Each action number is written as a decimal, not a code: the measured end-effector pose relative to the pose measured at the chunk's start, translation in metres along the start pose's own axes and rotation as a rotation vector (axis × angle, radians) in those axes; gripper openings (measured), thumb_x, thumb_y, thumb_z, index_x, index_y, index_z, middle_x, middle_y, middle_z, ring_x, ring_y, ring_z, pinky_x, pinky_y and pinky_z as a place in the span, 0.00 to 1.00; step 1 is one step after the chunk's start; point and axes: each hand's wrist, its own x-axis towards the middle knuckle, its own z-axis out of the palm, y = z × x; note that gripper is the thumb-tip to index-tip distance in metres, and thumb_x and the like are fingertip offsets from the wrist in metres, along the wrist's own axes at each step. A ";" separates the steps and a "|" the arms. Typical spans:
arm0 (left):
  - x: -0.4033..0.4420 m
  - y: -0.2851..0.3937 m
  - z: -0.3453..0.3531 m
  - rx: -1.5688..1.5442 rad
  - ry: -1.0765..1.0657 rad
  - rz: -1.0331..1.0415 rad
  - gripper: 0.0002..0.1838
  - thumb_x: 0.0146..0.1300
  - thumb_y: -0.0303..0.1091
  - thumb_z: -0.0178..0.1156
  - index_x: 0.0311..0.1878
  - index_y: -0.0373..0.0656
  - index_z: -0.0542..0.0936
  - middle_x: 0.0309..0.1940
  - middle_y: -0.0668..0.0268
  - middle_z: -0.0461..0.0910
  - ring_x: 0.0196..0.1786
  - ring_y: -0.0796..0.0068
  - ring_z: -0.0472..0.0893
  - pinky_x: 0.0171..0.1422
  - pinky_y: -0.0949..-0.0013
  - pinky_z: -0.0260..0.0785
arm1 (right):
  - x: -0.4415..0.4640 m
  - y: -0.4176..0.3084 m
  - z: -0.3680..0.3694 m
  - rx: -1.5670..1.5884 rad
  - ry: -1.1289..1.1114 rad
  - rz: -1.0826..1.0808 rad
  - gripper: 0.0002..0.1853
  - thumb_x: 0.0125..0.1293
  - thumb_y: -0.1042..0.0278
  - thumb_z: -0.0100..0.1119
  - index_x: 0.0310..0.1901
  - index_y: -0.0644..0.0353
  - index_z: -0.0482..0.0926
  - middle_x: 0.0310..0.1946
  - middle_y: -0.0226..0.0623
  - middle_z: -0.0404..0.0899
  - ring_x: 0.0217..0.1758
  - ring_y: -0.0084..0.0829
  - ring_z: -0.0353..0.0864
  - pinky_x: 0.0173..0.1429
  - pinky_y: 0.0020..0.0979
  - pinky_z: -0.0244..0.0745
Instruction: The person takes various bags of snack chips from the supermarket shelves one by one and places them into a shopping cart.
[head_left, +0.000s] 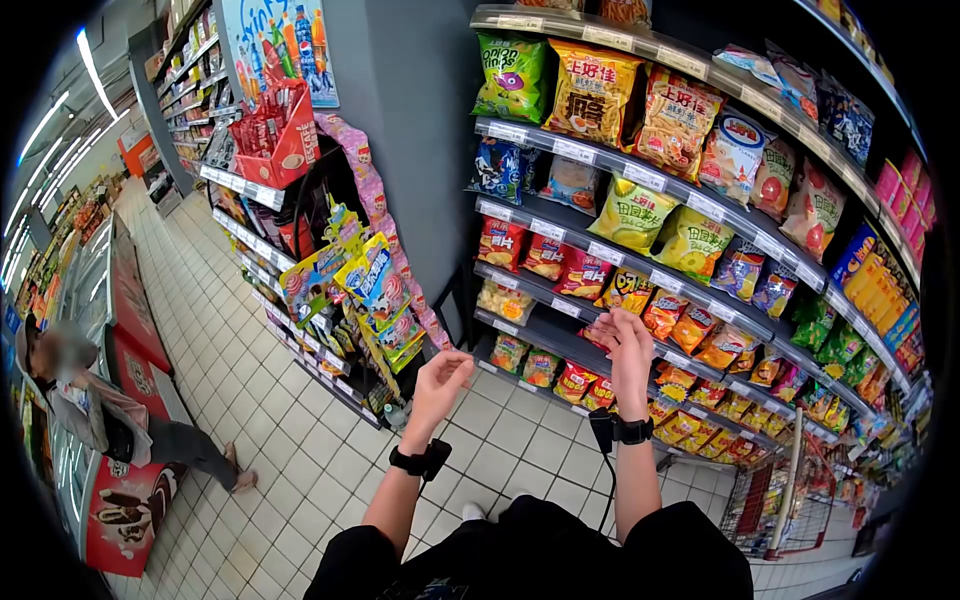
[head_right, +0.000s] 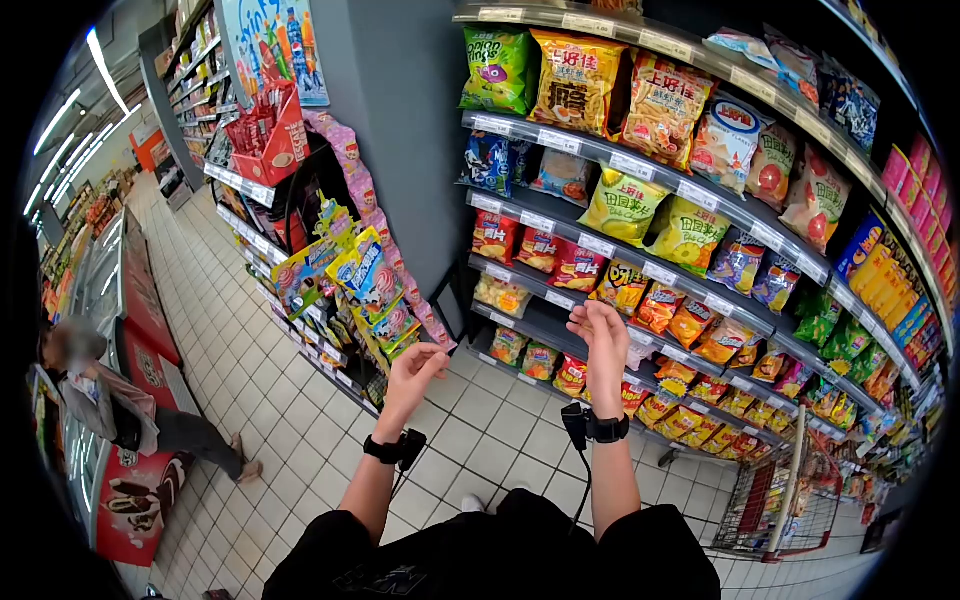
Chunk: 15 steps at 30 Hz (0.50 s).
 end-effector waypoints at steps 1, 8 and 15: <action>0.012 -0.005 -0.003 0.003 -0.012 0.001 0.11 0.68 0.33 0.60 0.46 0.35 0.79 0.38 0.64 0.82 0.42 0.78 0.81 0.44 0.71 0.76 | 0.008 0.003 0.005 -0.010 0.020 -0.014 0.13 0.73 0.64 0.55 0.47 0.67 0.78 0.40 0.40 0.82 0.43 0.30 0.83 0.50 0.33 0.82; 0.103 -0.014 -0.005 0.018 -0.071 -0.039 0.11 0.67 0.31 0.61 0.49 0.35 0.77 0.41 0.65 0.81 0.46 0.78 0.81 0.49 0.71 0.75 | 0.087 0.031 0.024 0.041 0.077 -0.041 0.13 0.73 0.66 0.54 0.48 0.68 0.78 0.43 0.42 0.82 0.47 0.31 0.83 0.55 0.34 0.80; 0.215 0.016 -0.001 0.164 -0.068 0.012 0.17 0.67 0.35 0.63 0.53 0.33 0.76 0.46 0.62 0.82 0.48 0.77 0.80 0.51 0.74 0.72 | 0.176 0.047 0.043 0.067 0.087 -0.045 0.16 0.73 0.65 0.54 0.52 0.71 0.76 0.47 0.45 0.81 0.52 0.34 0.82 0.60 0.36 0.78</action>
